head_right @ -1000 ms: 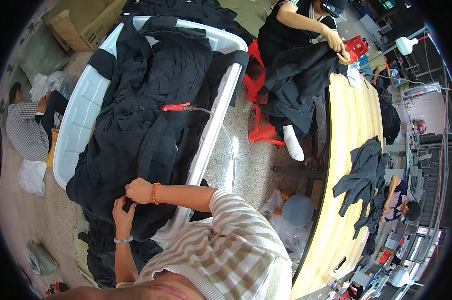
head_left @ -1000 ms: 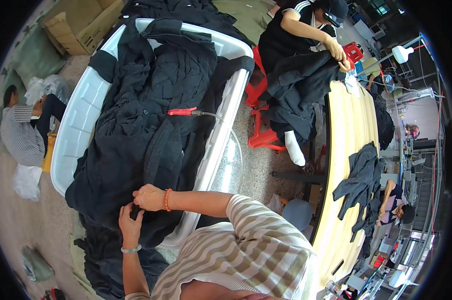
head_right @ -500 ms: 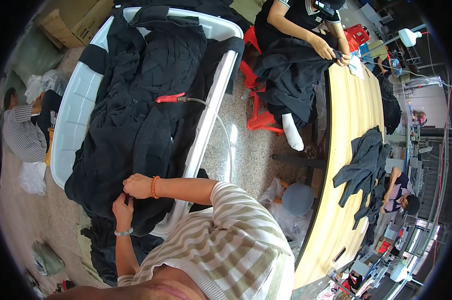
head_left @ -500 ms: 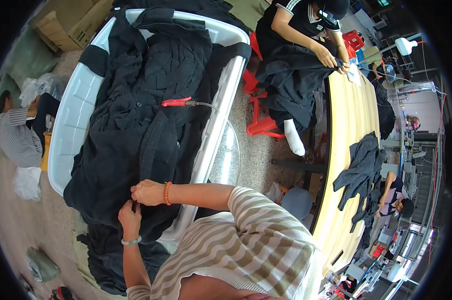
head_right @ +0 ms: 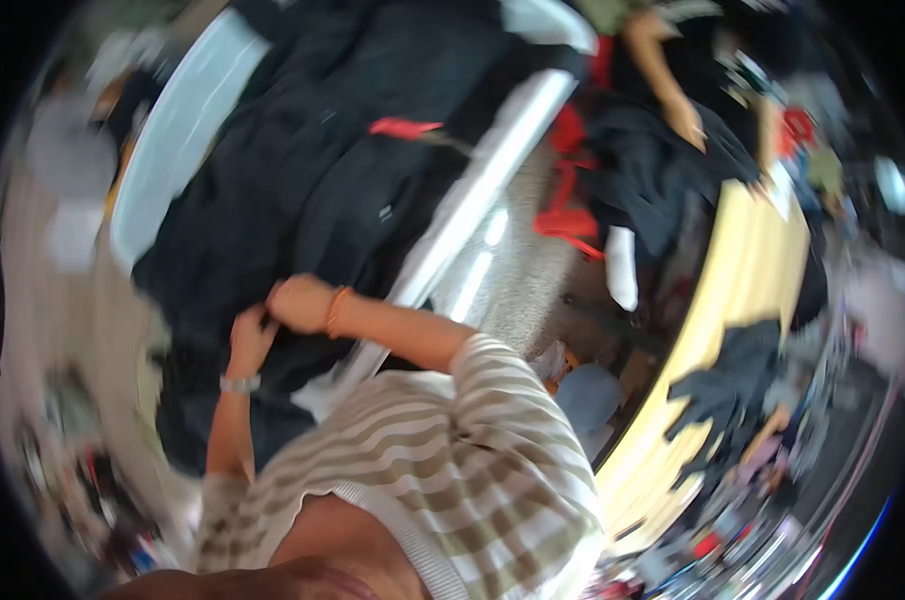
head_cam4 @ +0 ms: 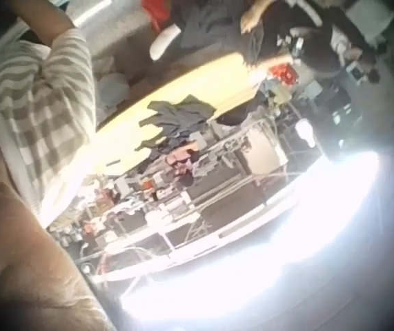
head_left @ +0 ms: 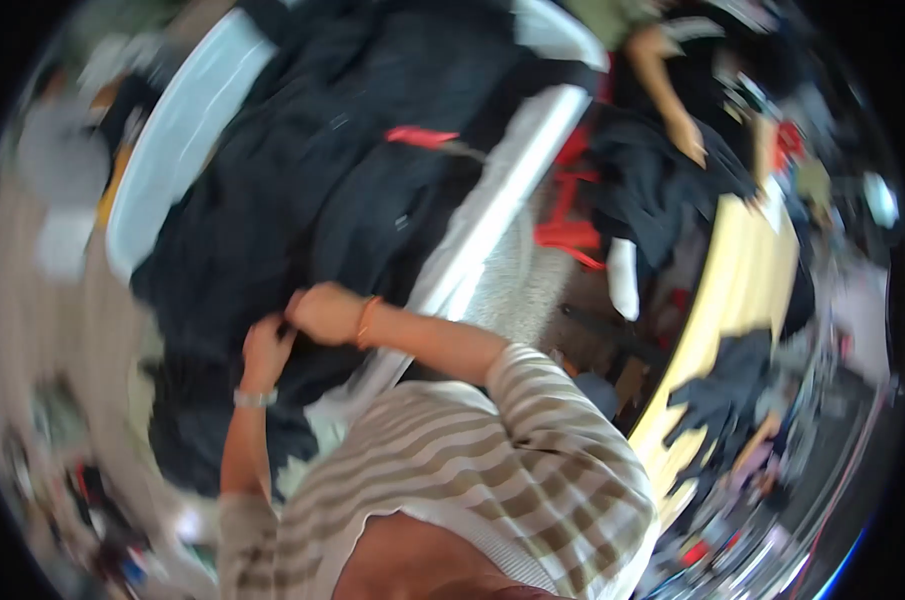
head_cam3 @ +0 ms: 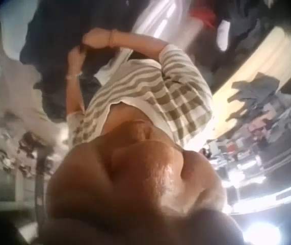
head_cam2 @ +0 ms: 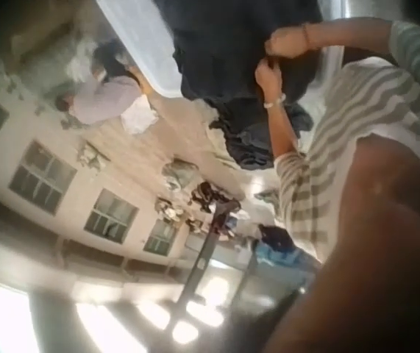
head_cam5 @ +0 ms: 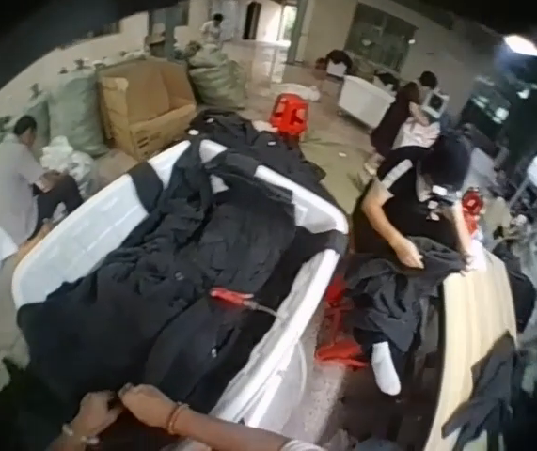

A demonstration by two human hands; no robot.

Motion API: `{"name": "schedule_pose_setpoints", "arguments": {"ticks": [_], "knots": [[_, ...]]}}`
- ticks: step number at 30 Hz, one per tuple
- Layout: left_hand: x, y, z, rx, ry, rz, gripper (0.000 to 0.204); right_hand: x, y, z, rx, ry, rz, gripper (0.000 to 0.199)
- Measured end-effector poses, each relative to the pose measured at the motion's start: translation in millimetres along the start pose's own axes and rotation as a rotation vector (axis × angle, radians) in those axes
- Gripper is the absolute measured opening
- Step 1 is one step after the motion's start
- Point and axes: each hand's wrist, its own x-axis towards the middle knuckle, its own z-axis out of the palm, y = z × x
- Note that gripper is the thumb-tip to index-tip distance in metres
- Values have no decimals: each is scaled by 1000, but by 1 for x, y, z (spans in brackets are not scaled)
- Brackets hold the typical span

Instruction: Inspecting garments and using a thread trimmer to remove loose threads.

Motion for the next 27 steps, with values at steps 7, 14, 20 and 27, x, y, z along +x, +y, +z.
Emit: {"name": "schedule_pose_setpoints", "arguments": {"ticks": [7, 14, 20, 27], "knots": [[15, -24, -18, -502, -307, -102, 33, -1, 25, -5, 392, 124, 231, 11], [29, -79, -61, -721, -323, -283, 23, 30, 60, -2, 916, 26, 508, 15], [73, -106, -79, -569, -401, -246, 22, 50, 92, 3, 1003, -83, 692, 19], [149, -140, -45, -423, 153, -289, 24, 57, 97, 10, 979, -163, 667, 17]]}}
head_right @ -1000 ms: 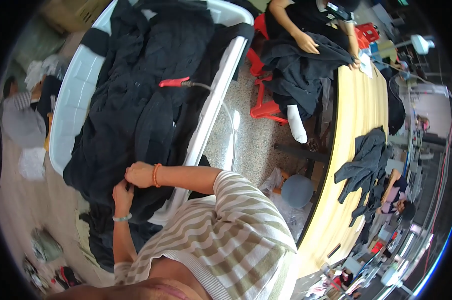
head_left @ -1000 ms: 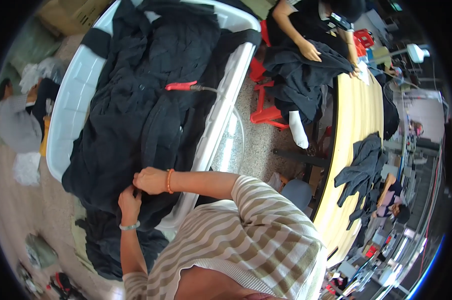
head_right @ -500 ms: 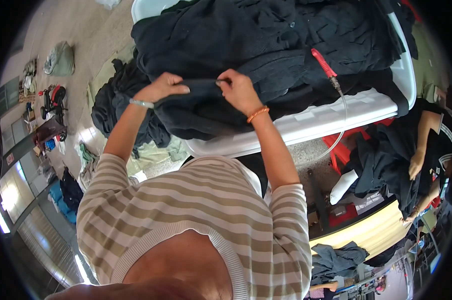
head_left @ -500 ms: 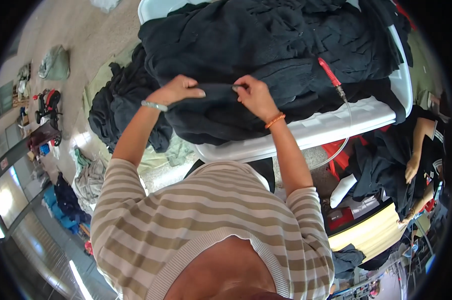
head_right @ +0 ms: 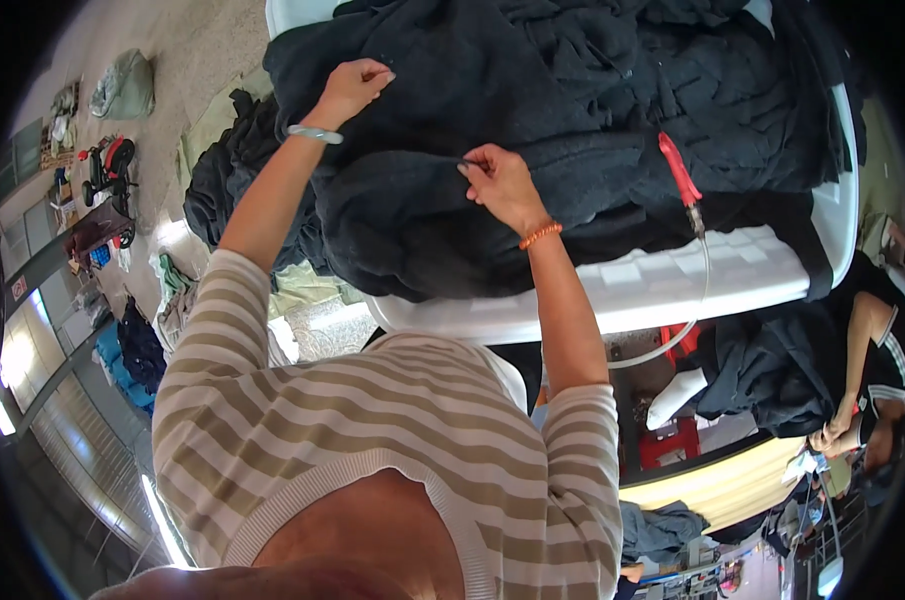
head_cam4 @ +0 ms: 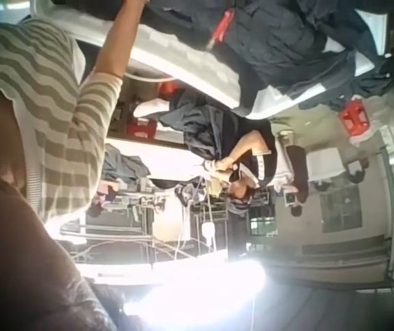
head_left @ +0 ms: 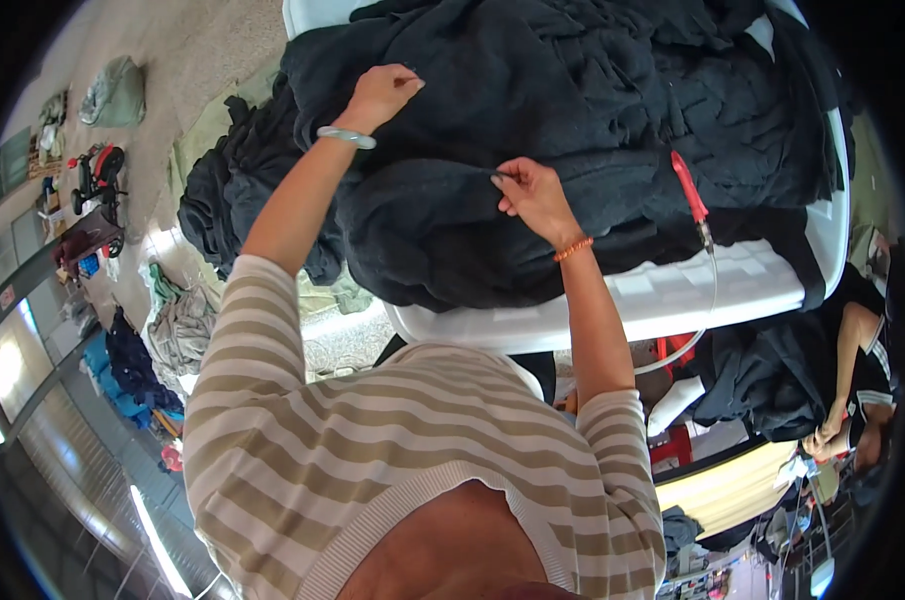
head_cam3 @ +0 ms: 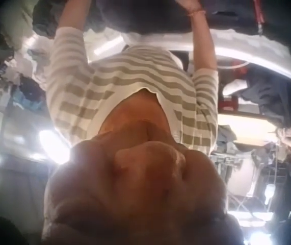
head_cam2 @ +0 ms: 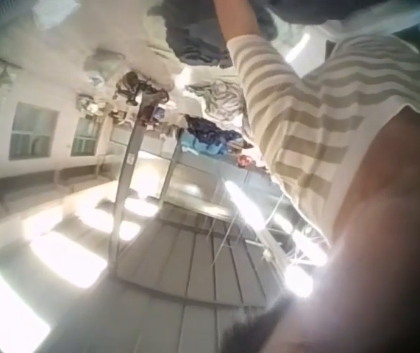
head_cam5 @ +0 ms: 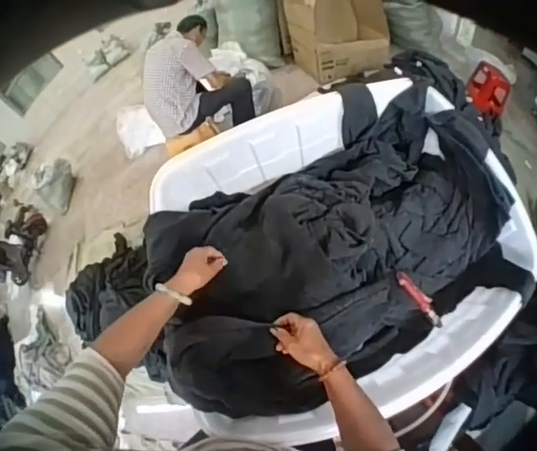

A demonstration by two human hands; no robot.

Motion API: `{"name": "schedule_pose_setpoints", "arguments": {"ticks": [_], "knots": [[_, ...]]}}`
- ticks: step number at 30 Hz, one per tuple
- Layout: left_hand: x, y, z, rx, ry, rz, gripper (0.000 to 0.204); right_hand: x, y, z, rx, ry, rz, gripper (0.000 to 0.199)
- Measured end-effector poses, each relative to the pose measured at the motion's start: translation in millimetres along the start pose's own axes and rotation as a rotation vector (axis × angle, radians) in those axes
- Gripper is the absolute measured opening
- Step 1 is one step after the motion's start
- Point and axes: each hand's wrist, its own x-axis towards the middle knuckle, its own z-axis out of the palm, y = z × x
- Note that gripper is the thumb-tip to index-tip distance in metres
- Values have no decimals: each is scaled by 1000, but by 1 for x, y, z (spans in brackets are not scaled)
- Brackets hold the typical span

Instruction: Inspecting garments and using a thread trimmer to remove loose threads.

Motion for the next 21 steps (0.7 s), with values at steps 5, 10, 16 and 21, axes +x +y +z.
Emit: {"name": "schedule_pose_setpoints", "arguments": {"ticks": [5, 10, 16, 21], "knots": [[40, -7, 32, 494, 440, -152, 34, -5, -2, 4, -124, 14, -89, 12], [52, -25, 33, 492, 291, -200, 27, -15, -10, 6, -280, 71, -249, 12], [35, -21, 15, 319, 256, -103, 14, -26, -20, 24, -459, 155, -486, 12], [-66, 81, 2, -331, -99, 26, 9, -49, -46, 43, -577, 210, -659, 12]]}}
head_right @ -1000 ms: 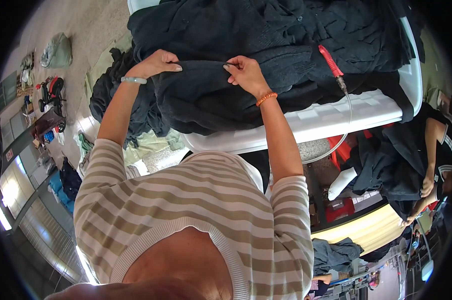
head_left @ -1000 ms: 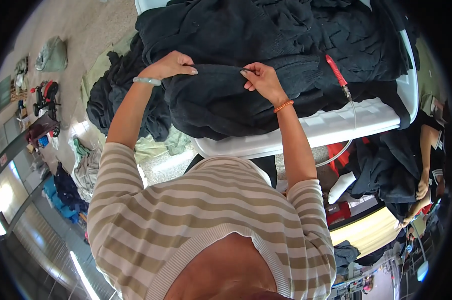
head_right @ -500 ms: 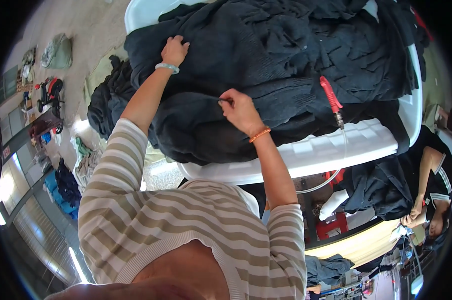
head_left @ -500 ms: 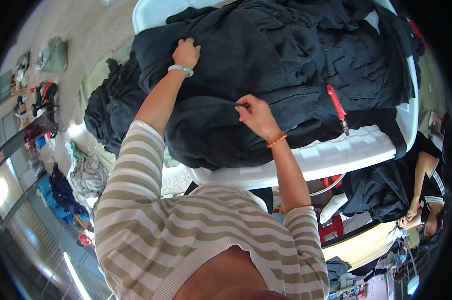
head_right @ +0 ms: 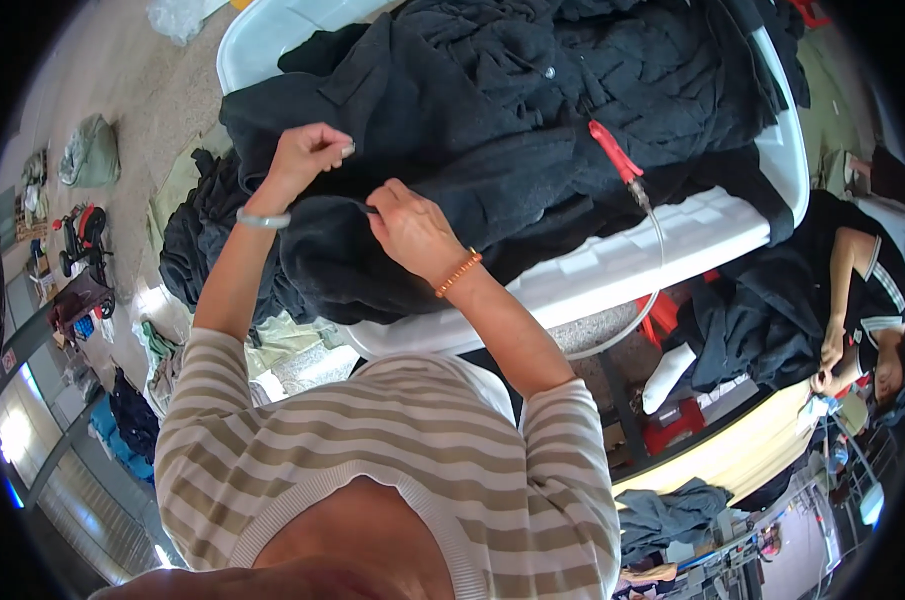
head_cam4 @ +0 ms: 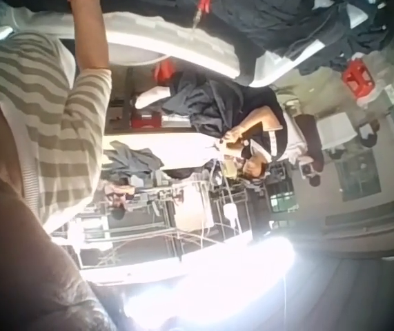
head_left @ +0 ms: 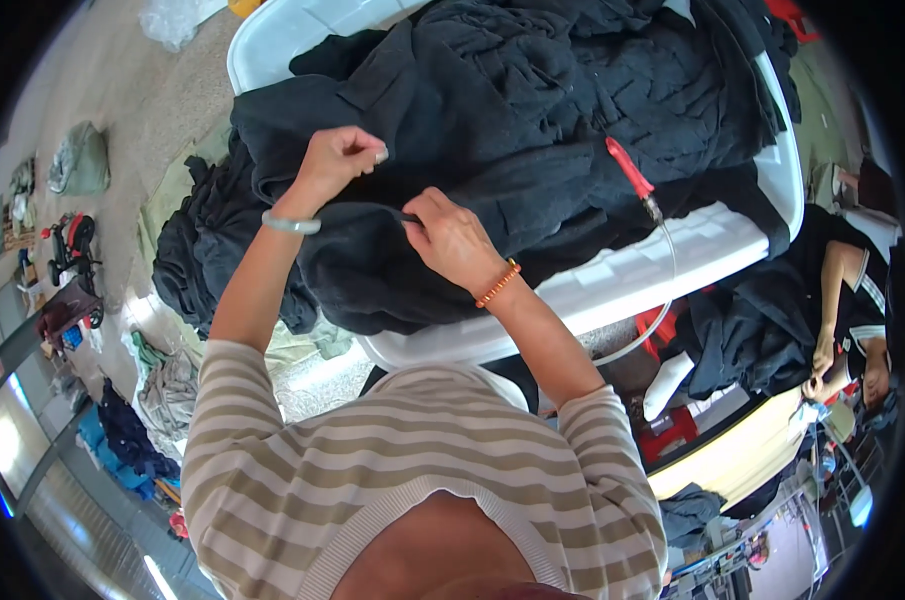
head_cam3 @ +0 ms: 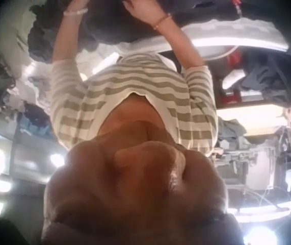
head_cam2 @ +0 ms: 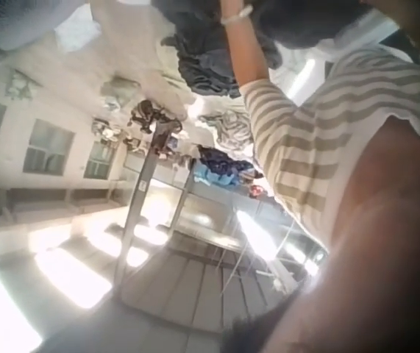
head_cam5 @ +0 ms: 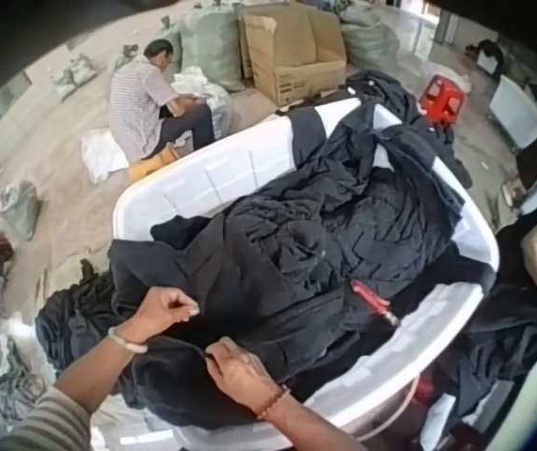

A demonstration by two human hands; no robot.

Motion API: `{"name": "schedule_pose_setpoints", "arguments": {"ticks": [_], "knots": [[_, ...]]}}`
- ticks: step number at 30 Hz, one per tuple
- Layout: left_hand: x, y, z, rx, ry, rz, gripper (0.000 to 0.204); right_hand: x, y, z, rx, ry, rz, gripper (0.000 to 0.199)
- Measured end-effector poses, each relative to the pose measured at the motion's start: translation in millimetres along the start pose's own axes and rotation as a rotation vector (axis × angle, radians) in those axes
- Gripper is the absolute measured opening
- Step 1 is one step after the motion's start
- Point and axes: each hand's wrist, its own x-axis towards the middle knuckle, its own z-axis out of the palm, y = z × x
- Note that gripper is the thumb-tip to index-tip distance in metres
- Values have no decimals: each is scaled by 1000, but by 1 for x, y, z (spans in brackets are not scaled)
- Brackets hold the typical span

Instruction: Inspecting garments and using a thread trimmer to remove loose threads.

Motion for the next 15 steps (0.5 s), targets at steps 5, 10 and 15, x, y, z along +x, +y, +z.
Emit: {"name": "schedule_pose_setpoints", "arguments": {"ticks": [5, 10, 15], "knots": [[-63, -16, 10, -172, -12, -43, 8, -4, -13, 17, -88, -15, -11, 12], [-100, -26, 7, -316, -18, -95, 12, -4, -21, 30, -164, -39, -104, 7], [-109, -28, 5, -463, 118, -155, 12, -6, -37, 41, -201, -37, -143, 11]]}}
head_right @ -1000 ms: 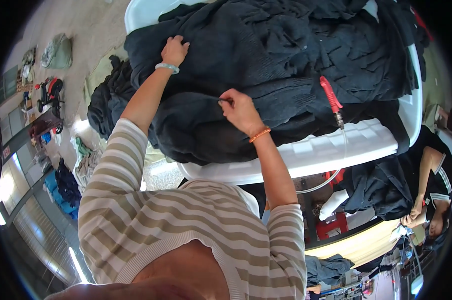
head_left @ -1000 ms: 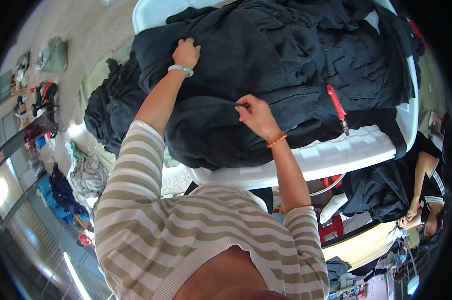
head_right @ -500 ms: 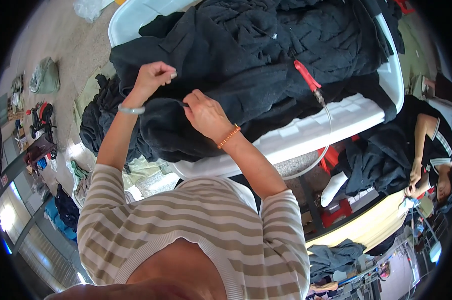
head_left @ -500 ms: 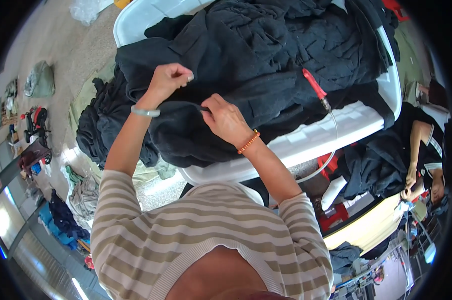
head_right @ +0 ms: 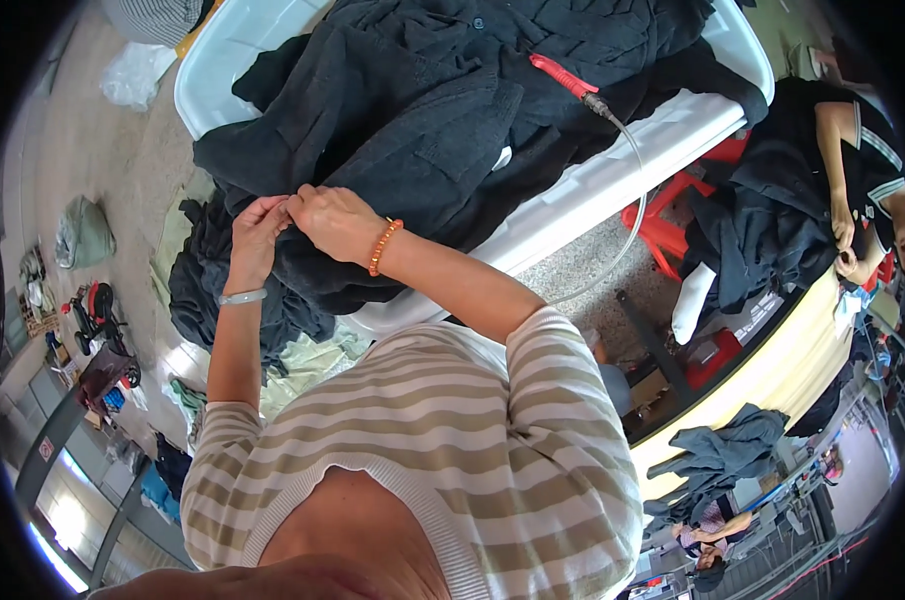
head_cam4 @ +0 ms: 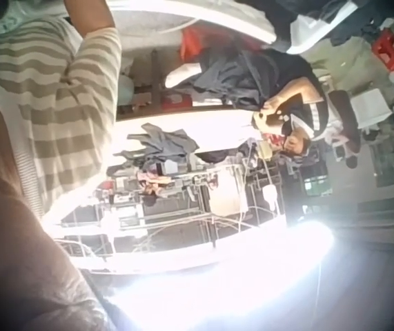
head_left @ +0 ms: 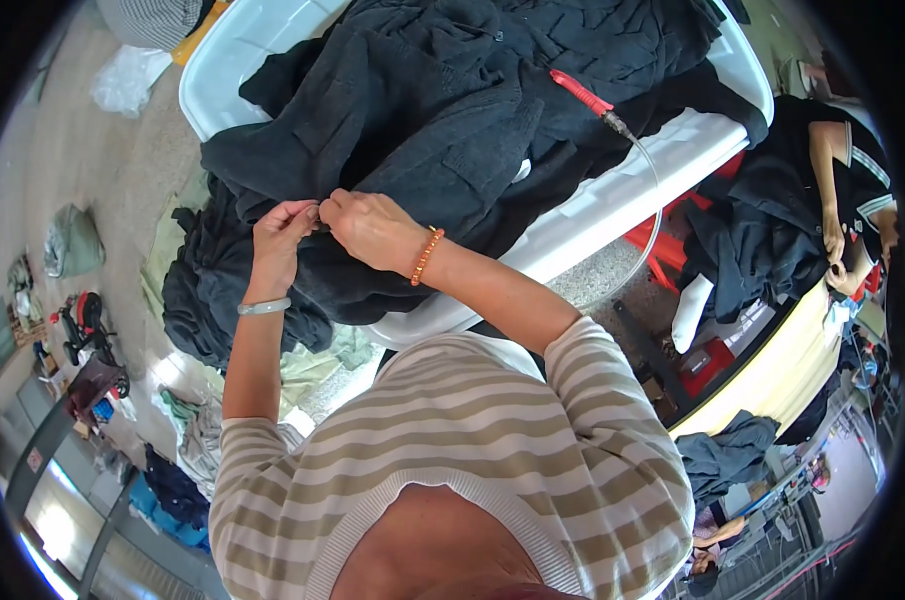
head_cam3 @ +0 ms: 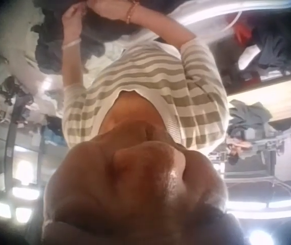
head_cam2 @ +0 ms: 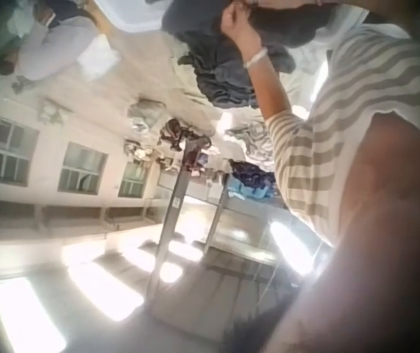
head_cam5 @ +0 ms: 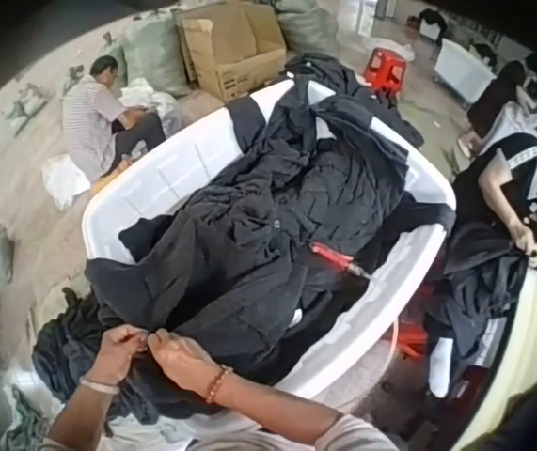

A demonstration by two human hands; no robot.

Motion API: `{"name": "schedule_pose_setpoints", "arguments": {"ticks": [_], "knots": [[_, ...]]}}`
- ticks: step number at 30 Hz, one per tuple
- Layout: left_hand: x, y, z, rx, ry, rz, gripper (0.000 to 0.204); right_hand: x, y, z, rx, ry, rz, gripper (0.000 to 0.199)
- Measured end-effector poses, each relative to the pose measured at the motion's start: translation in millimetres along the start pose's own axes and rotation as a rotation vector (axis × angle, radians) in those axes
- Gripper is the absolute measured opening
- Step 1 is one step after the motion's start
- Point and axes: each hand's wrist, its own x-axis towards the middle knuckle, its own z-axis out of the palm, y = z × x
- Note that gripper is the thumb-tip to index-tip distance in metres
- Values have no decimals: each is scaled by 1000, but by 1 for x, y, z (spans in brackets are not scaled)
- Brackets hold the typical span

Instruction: Inspecting garments and using a thread trimmer to remove loose threads.

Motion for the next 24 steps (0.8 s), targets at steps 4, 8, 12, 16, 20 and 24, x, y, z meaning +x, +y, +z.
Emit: {"name": "schedule_pose_setpoints", "arguments": {"ticks": [4, 8, 12, 16, 20, 24], "knots": [[-4, -3, -6, 18, -5, 47, 13, 3, -9, 6, 75, 48, 115, 18], [0, -3, -7, 103, -41, 14, 12, 2, -6, 16, -41, 49, 72, 20], [6, 4, -9, 68, -66, -40, 14, 8, 6, 24, -134, 21, 37, 20], [0, 9, -3, 301, -133, 141, 22, 10, 13, 16, -310, -15, -101, 18], [6, -19, -31, 194, -53, 27, 17, 16, 12, 35, 2, 31, -47, 18], [17, -26, -18, -61, -13, -36, 9, 9, 8, 24, 191, -18, 113, 20]]}}
